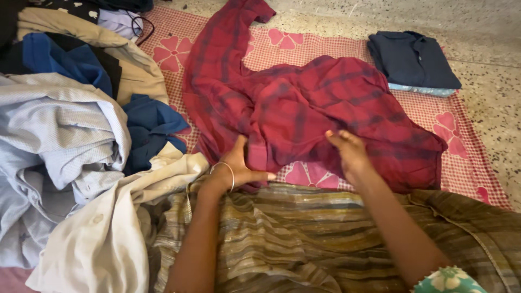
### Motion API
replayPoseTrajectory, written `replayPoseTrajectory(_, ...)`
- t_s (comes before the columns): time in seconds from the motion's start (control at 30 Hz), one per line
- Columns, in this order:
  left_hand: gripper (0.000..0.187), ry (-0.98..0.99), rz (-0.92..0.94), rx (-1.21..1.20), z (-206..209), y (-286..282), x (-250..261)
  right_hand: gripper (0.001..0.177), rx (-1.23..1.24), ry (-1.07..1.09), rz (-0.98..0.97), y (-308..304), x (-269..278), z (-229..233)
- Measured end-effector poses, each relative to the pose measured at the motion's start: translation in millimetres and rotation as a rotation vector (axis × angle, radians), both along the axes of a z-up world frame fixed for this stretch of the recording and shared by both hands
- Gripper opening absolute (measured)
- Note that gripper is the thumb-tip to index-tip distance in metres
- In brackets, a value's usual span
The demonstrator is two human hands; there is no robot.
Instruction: The person buttons a red plaid shirt on a mat and then folds the shirt by tucking in the sleeves and folding the bottom half up.
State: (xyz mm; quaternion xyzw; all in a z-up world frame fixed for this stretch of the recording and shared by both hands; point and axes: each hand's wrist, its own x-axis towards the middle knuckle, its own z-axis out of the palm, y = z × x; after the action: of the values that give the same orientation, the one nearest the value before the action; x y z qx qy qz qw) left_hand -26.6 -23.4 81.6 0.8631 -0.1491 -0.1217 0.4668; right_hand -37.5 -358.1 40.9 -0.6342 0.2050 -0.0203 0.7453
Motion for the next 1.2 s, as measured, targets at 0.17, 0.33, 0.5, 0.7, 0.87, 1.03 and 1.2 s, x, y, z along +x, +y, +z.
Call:
replayPoseTrajectory(0.17,0.08,-0.01,-0.02,0.014,-10.5,-4.8,-2.8,0.011,-0.182,0.015,-0.144,-55.3,-3.2,6.6)
replayPoseTrajectory(0.33,0.066,-0.125,-0.087,-0.115,-16.1,-4.4,0.1,0.012,-0.388,-0.214,-0.194,-108.2,-11.6,-33.3)
replayPoseTrajectory(0.5,0.05,-0.121,-0.264,0.298,-9.5,-5.8,-3.0,0.021,-0.707,-0.202,-0.155,-128.5,-32.8,-97.9)
replayPoseTrajectory(0.7,0.041,-0.294,-0.303,0.357,-38.8,-2.9,-1.8,0.029,-1.311,-0.202,-0.14,-124.4,-41.2,-134.9)
replayPoseTrajectory(0.87,0.048,-0.319,-0.281,0.363,-39.8,-3.2,1.6,0.036,-1.397,-0.251,-0.178,-113.4,-47.0,-136.6)
replayPoseTrajectory(1.03,0.059,-0.335,-0.229,0.591,-34.8,-22.1,-4.1,0.037,-1.412,-0.255,-0.171,-112.8,-47.2,-142.3)
replayPoseTrajectory(1.2,0.047,-0.42,-0.277,0.775,-35.8,-30.8,-5.8,0.038,-1.409,-0.181,-0.122,-118.2,-46.7,-146.5)
